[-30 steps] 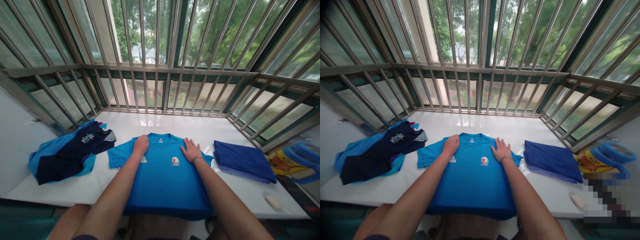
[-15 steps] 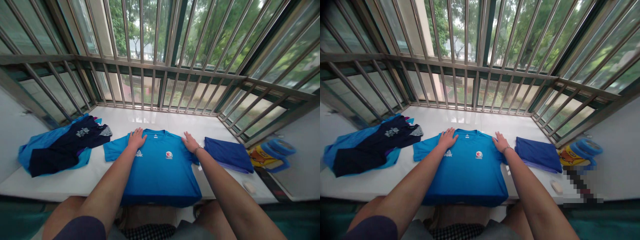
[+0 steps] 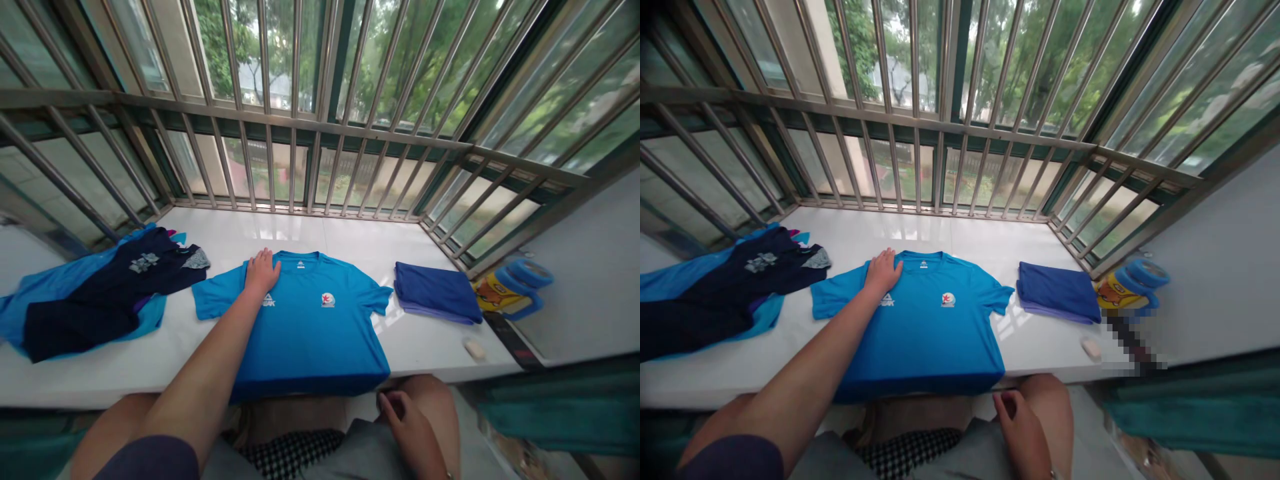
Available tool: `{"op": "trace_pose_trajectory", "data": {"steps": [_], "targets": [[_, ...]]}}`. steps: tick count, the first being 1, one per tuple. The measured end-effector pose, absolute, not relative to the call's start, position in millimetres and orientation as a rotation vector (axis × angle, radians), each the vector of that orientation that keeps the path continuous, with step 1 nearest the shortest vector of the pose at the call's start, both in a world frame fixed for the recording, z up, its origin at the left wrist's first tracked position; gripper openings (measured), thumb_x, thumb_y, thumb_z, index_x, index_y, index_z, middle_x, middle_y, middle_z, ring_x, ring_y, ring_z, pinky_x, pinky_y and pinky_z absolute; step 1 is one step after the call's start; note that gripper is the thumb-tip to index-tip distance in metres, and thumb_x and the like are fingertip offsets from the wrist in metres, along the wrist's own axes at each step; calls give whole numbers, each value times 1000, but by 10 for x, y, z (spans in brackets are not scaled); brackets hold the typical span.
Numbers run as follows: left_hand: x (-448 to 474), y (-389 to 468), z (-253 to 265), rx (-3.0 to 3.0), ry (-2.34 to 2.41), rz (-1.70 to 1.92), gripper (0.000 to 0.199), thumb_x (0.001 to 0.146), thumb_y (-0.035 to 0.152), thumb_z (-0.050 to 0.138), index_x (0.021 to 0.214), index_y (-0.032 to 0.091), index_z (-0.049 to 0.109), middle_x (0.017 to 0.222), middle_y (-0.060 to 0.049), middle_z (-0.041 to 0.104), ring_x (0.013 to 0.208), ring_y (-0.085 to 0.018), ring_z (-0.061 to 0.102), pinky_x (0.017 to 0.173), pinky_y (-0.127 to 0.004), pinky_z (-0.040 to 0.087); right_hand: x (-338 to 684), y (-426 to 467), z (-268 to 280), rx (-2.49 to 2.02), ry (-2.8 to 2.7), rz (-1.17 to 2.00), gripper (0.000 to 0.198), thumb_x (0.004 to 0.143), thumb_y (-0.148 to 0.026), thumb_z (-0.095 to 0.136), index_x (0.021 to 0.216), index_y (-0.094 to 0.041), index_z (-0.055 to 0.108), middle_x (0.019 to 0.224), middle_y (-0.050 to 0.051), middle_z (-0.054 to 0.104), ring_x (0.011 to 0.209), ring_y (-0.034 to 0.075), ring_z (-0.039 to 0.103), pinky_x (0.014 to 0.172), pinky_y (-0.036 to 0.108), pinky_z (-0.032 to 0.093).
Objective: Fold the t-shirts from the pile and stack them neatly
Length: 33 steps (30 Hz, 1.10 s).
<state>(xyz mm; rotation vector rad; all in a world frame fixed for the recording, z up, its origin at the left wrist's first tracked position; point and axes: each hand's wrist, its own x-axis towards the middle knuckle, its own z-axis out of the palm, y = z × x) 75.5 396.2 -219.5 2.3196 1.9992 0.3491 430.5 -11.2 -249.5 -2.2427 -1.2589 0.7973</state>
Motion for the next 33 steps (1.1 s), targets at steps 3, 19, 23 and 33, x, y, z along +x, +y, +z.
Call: {"op": "trace_pose_trajectory", "data": {"steps": [3, 19, 23, 33], "targets": [[780, 3946, -2124, 2333, 1991, 307, 63, 110, 46, 33, 159, 12, 53, 171, -19, 48, 156, -34, 45, 132, -56, 28, 4230, 27, -2654, -2102, -1141, 852, 63, 83, -72, 63, 117, -20, 72, 119, 16, 81, 112, 33, 78, 96, 39, 59], [1971, 3697, -2098, 2536, 1502, 316, 62, 111, 41, 33, 171, 28, 41, 181, -2, 30, 168, -23, 25, 138, -48, 17, 4908, 956, -1576, -2483, -1373, 499, 51, 104, -62, 44, 107, -23, 77, 90, 11, 82, 91, 28, 79, 80, 33, 54], [2025, 3668, -2198, 2511, 1421, 308, 64, 110, 50, 37, 168, 27, 45, 177, -8, 38, 166, -29, 32, 136, -57, 21, 4779, 1819, -1623, -2523, -1326, 333, 54, 97, -58, 61, 113, -10, 78, 113, 25, 80, 110, 35, 77, 90, 38, 55], [1978, 3680, -2220, 2477, 1386, 370, 65, 109, 52, 42, 168, 26, 46, 177, -10, 38, 166, -31, 32, 136, -59, 20, 4654, 2274, -1975, -2279, -1234, 222, 44, 96, -48, 53, 112, -14, 75, 108, 19, 80, 101, 31, 76, 84, 37, 55]]}}
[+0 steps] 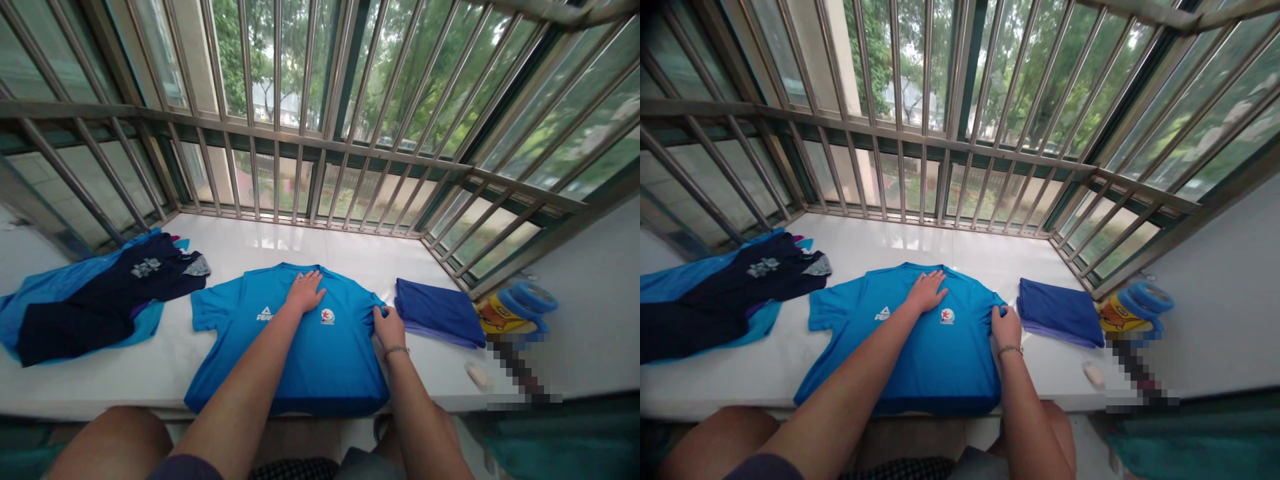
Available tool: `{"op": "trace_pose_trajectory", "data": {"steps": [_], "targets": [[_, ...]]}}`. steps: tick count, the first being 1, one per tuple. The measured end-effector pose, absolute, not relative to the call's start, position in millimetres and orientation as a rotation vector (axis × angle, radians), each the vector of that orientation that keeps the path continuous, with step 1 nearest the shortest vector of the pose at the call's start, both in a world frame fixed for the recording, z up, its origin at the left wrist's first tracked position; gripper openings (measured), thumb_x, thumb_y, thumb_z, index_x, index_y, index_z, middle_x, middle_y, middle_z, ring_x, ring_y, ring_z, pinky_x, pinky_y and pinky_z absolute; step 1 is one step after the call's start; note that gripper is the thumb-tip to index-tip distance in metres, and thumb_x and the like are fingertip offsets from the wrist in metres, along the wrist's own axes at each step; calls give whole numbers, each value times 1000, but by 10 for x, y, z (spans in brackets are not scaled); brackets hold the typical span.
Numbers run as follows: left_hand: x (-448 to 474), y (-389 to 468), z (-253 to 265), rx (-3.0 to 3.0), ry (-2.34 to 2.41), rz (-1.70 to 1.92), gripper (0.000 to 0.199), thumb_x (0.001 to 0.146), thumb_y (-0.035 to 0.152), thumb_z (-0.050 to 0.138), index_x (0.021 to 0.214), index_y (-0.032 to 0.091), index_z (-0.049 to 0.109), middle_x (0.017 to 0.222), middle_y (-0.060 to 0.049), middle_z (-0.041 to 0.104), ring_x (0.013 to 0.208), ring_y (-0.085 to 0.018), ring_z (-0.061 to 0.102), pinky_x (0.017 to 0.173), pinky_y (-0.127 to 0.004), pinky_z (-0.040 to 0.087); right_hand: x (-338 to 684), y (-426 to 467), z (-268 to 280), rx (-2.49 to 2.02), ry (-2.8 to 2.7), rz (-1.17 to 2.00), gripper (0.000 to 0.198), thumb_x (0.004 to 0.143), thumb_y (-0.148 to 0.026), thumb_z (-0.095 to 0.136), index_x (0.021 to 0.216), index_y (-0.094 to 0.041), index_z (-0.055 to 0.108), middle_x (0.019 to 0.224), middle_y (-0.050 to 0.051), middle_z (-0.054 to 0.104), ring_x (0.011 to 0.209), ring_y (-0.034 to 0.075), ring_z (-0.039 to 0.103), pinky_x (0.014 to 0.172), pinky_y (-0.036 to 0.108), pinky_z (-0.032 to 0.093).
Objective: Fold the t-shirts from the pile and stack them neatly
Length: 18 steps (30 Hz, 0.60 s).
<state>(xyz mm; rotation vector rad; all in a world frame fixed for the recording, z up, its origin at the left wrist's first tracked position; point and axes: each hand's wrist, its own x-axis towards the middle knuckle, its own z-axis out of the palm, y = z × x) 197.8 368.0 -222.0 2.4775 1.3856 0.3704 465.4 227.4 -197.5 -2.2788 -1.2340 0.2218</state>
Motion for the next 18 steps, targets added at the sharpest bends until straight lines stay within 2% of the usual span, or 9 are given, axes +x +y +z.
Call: {"op": "trace_pose_trajectory", "data": {"steps": [4, 6, 9, 12, 15, 18], "targets": [[1987, 3688, -2261, 2459, 1380, 398, 65, 108, 53, 43, 167, 26, 47, 177, -10, 38, 166, -32, 31, 136, -59, 17, 4516, 2235, -1879, -2172, -1216, 180, 53, 100, -54, 45, 123, -13, 69, 111, 18, 79, 98, 30, 74, 84, 37, 56], [1991, 3691, -2278, 2449, 1377, 418, 63, 108, 51, 44, 166, 26, 48, 177, -10, 39, 166, -31, 32, 136, -59, 18, 4357, 2225, -1794, -2088, -1302, 155, 49, 102, -53, 47, 125, -15, 68, 112, 16, 78, 100, 30, 73, 90, 39, 56], [1989, 3688, -2287, 2427, 1390, 463, 56, 109, 42, 45, 162, 26, 54, 174, -9, 44, 164, -30, 36, 136, -58, 21, 4068, 2165, -1644, -1778, -1791, 189, 32, 101, -38, 56, 123, -20, 70, 128, 15, 76, 119, 29, 69, 107, 43, 52], [1970, 3681, -2270, 2405, 1415, 551, 51, 110, 33, 41, 156, 23, 59, 172, -10, 49, 161, -28, 41, 135, -54, 26, 3872, 2018, -1528, -1405, -2289, 384, 31, 100, -30, 62, 129, -24, 71, 142, 11, 72, 131, 26, 66, 116, 43, 49], [1935, 3669, -2229, 2392, 1422, 662, 45, 111, 29, 39, 144, 21, 68, 163, -10, 59, 153, -25, 50, 132, -47, 31, 3909, 1829, -1521, -1416, -2304, 378, 30, 104, -33, 61, 131, -26, 72, 136, 9, 75, 128, 25, 68, 114, 42, 51], [1900, 3640, -2179, 2388, 1402, 747, 38, 111, 38, 46, 120, 21, 78, 144, -11, 72, 138, -26, 61, 123, -43, 41, 4145, 1671, -1638, -1677, -2063, 206, 29, 106, -33, 55, 125, -23, 74, 124, 12, 77, 119, 28, 70, 109, 45, 55]]}}
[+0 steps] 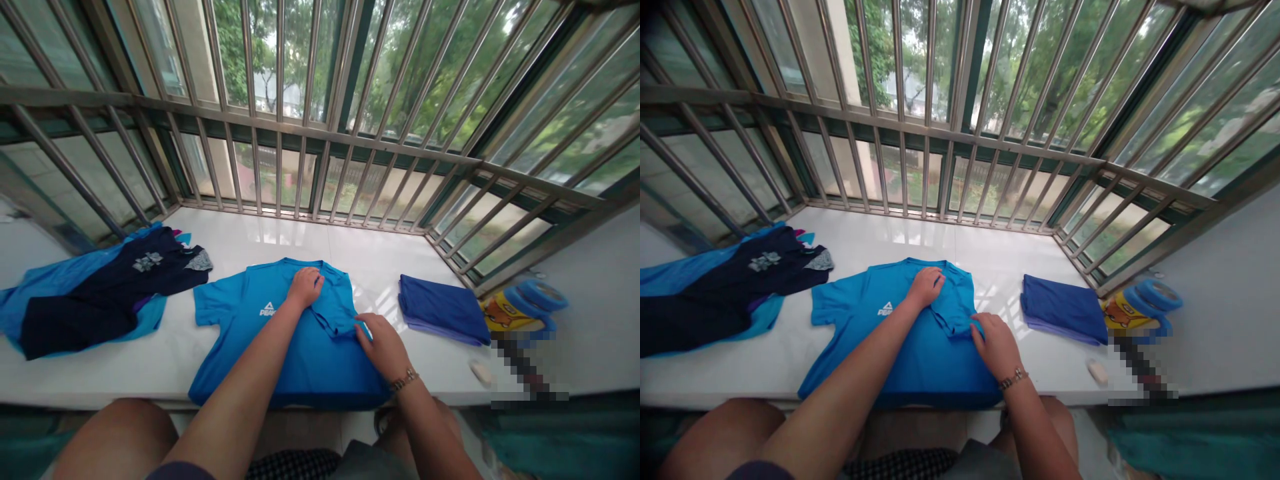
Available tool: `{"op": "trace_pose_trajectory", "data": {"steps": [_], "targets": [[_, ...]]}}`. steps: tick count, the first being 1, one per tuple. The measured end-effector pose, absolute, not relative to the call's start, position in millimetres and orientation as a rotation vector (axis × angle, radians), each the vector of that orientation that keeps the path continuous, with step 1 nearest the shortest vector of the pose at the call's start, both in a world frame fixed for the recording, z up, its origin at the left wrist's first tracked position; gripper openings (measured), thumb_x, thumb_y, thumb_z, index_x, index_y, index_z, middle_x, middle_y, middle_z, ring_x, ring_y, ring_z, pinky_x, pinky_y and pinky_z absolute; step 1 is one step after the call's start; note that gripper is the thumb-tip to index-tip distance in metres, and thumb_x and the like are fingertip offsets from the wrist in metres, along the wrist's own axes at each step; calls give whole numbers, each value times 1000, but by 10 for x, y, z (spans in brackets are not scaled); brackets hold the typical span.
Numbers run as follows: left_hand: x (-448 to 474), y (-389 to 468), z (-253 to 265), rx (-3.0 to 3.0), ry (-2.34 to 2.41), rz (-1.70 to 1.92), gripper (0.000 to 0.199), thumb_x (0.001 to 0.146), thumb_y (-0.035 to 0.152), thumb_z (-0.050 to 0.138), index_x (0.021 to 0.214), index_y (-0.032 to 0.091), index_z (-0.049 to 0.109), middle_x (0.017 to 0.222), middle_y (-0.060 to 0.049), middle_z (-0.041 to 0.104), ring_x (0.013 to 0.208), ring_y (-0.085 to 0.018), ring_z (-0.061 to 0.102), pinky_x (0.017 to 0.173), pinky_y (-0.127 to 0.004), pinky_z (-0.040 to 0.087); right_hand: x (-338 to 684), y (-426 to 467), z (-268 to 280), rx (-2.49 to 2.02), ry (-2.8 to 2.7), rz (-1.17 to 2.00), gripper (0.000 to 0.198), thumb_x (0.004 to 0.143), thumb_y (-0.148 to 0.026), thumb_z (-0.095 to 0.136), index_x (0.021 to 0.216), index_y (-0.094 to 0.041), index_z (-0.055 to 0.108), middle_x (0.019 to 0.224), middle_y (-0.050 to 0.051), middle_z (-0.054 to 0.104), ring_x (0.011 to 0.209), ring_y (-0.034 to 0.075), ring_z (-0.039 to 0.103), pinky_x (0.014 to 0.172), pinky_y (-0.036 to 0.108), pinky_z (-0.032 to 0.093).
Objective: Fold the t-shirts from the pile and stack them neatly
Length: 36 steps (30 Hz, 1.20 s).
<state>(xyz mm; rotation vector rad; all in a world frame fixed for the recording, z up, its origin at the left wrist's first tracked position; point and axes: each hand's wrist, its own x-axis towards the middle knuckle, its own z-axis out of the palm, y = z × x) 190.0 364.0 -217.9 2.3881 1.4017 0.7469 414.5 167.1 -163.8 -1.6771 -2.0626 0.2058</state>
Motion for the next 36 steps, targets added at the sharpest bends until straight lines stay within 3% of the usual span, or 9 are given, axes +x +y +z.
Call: {"op": "trace_pose_trajectory", "data": {"steps": [4, 7, 11, 17, 23, 30, 36], "targets": [[1872, 3593, -2134, 2400, 1328, 777, 35, 103, 52, 64, 91, 23, 80, 120, -9, 79, 120, -28, 67, 108, -44, 49, 4401, 1535, -1843, -1845, -1903, 220, 32, 99, -26, 56, 126, -20, 72, 123, 13, 74, 118, 30, 68, 110, 47, 54], [1864, 3584, -2123, 2403, 1294, 773, 34, 100, 52, 69, 85, 24, 80, 115, -8, 79, 114, -28, 68, 103, -44, 49, 4361, 1488, -1909, -1837, -1933, 296, 36, 98, -30, 61, 132, -22, 69, 129, 13, 71, 122, 29, 66, 111, 45, 53], [1855, 3590, -2118, 2402, 1287, 767, 31, 99, 51, 71, 86, 24, 80, 115, -7, 78, 112, -28, 68, 102, -43, 49, 4159, 1508, -1903, -1810, -1989, 251, 44, 98, -37, 69, 139, -23, 66, 136, 14, 67, 126, 31, 63, 113, 46, 52], [1854, 3591, -2113, 2405, 1295, 748, 29, 100, 48, 69, 88, 24, 80, 117, -8, 78, 112, -28, 67, 103, -43, 49, 4219, 1656, -1960, -1961, -1925, 100, 35, 99, -18, 55, 129, -24, 73, 122, 12, 72, 114, 28, 68, 103, 39, 53], [1861, 3595, -2116, 2404, 1304, 735, 27, 100, 45, 67, 90, 24, 80, 119, -7, 77, 114, -28, 67, 104, -43, 48, 4493, 1720, -2081, -2190, -1741, -43, 34, 101, -20, 53, 128, -20, 72, 117, 13, 74, 106, 28, 71, 95, 37, 53], [1896, 3610, -2102, 2387, 1353, 688, 26, 101, 45, 66, 92, 25, 81, 121, -7, 77, 117, -28, 66, 106, -45, 47, 4423, 1656, -2169, -2098, -1824, -39, 32, 101, -17, 52, 123, -21, 75, 119, 13, 75, 109, 29, 67, 98, 39, 50], [2265, 3774, -1940, 2408, 1377, 595, 38, 100, 56, 66, 108, 23, 83, 124, -12, 75, 124, -34, 63, 105, -47, 49, 4472, 1665, -2257, -2006, -1758, 42, 30, 99, -17, 51, 116, -21, 76, 114, 12, 75, 109, 30, 66, 101, 42, 50]]}}
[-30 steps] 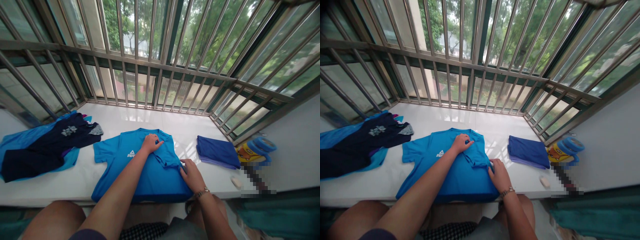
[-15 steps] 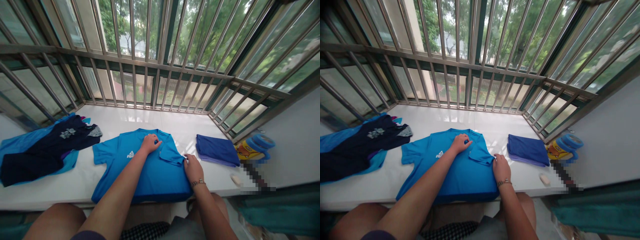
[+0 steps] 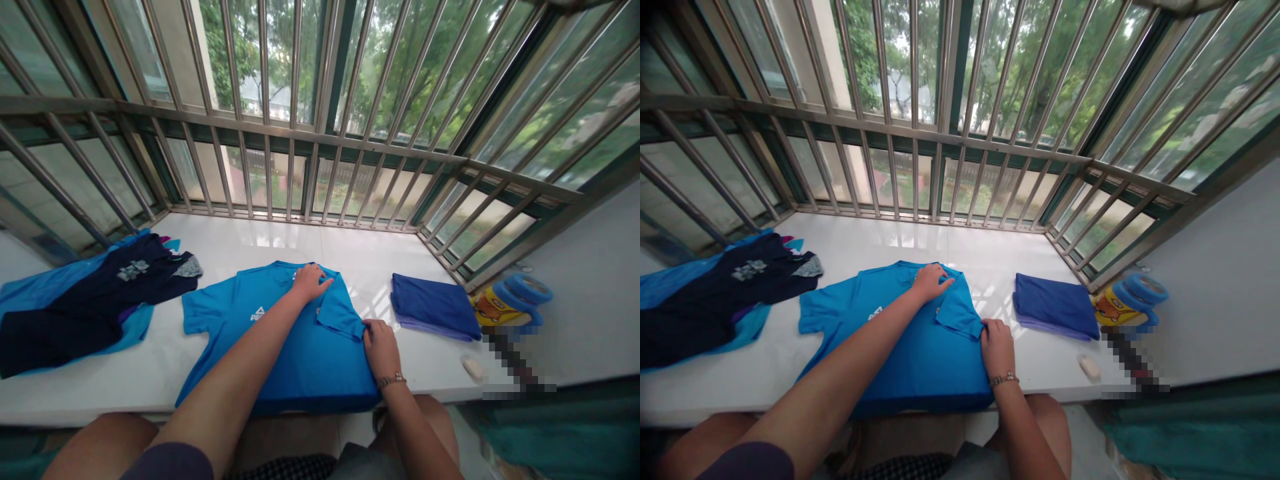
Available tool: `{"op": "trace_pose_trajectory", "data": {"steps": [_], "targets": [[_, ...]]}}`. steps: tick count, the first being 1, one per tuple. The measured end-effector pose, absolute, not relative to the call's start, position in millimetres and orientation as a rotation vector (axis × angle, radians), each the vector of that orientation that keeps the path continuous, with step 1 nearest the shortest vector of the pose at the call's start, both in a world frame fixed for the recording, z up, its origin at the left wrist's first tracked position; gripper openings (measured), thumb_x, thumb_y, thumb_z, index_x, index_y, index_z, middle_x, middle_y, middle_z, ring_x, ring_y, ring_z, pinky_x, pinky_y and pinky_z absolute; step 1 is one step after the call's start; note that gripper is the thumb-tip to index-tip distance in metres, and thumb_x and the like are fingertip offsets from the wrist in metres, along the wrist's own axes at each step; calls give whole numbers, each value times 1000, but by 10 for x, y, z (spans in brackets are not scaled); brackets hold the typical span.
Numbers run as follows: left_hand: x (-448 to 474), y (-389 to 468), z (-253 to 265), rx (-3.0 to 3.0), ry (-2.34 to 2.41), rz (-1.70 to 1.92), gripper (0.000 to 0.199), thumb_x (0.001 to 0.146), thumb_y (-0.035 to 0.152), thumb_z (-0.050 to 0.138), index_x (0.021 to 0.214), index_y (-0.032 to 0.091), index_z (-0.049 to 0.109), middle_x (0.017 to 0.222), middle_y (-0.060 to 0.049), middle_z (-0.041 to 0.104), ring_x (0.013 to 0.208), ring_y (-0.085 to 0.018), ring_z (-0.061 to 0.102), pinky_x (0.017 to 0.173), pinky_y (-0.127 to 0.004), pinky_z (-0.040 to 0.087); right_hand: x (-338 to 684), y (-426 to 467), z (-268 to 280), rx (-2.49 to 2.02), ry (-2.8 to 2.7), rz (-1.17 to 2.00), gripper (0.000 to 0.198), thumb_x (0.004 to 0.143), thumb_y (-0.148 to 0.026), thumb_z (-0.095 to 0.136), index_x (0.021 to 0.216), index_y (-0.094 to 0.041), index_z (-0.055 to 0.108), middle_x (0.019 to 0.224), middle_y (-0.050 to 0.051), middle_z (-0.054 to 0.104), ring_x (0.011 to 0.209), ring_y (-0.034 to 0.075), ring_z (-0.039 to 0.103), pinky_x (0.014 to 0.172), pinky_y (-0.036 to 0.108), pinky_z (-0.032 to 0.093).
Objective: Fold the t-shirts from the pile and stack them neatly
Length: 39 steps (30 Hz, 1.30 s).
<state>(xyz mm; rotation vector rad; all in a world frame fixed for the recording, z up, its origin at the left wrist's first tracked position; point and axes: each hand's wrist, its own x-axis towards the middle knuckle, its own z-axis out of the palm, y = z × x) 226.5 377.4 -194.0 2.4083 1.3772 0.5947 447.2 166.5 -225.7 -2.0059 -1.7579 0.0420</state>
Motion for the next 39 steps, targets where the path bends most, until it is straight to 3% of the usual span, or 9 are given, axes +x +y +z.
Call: {"op": "trace_pose_trajectory", "data": {"steps": [4, 10, 13, 18, 21, 23, 27, 33, 39], "targets": [[2695, 3960, -1827, 2430, 1295, 483, 29, 88, 51, 81, 93, 23, 86, 119, -13, 77, 123, -36, 65, 102, -44, 51, 4490, 1657, -2287, -1973, -1728, 64, 29, 98, -16, 52, 113, -23, 75, 112, 11, 75, 108, 29, 67, 101, 41, 51], [3141, 4134, -1845, 2307, 1304, 404, 22, 102, 36, 66, 105, 22, 83, 107, -8, 82, 103, -25, 74, 88, -32, 55, 4470, 1646, -2289, -1969, -1700, 80, 31, 98, -14, 52, 115, -22, 75, 114, 12, 74, 109, 28, 66, 100, 40, 52], [3201, 4092, -1895, 2274, 1343, 396, 16, 98, 33, 73, 109, 23, 79, 110, -7, 82, 107, -25, 74, 88, -31, 54, 4461, 1646, -2290, -1958, -1685, 88, 32, 97, -11, 52, 115, -21, 76, 114, 11, 73, 108, 27, 66, 100, 38, 51], [3137, 3913, -1840, 2278, 1403, 498, 38, 102, 29, 69, 139, 18, 64, 126, -14, 75, 115, -28, 71, 95, -35, 53, 4445, 1650, -2291, -1957, -1673, 62, 30, 97, -11, 53, 112, -21, 76, 111, 11, 72, 105, 26, 66, 98, 37, 51], [2999, 3651, -1792, 2360, 1331, 561, 28, 109, 25, 54, 132, 17, 67, 131, -16, 72, 124, -29, 67, 105, -39, 49, 4440, 1656, -2290, -1976, -1675, 44, 27, 97, -12, 55, 110, -22, 76, 110, 10, 72, 104, 26, 65, 98, 37, 50], [2872, 3397, -1816, 2443, 1164, 545, 23, 108, 31, 60, 126, 22, 72, 129, -11, 74, 125, -27, 66, 108, -37, 48, 4443, 1660, -2295, -1977, -1682, 47, 26, 97, -12, 56, 110, -22, 76, 111, 10, 72, 105, 26, 65, 99, 37, 49], [2648, 2903, -1994, 2665, 697, 511, 60, 85, 56, 90, 133, 27, 71, 144, -10, 70, 136, -33, 62, 116, -44, 45, 4457, 1666, -2313, -1971, -1698, 51, 26, 97, -12, 55, 111, -21, 75, 111, 10, 73, 108, 27, 65, 101, 37, 48], [2624, 2684, -2121, 2846, 594, 446, 10, 102, 29, 73, 110, 23, 76, 130, -8, 77, 125, -28, 70, 112, -45, 49, 4472, 1669, -2327, -1964, -1687, 40, 27, 95, -12, 55, 111, -20, 76, 112, 11, 74, 108, 27, 65, 100, 38, 49], [2537, 2653, -2057, 2851, 616, 371, 20, 104, 33, 71, 121, 23, 73, 145, -11, 72, 137, -30, 65, 120, -50, 45, 4470, 1664, -2294, -1949, -1684, 44, 30, 90, -9, 55, 109, -19, 76, 109, 11, 75, 106, 27, 66, 100, 38, 50]]}}
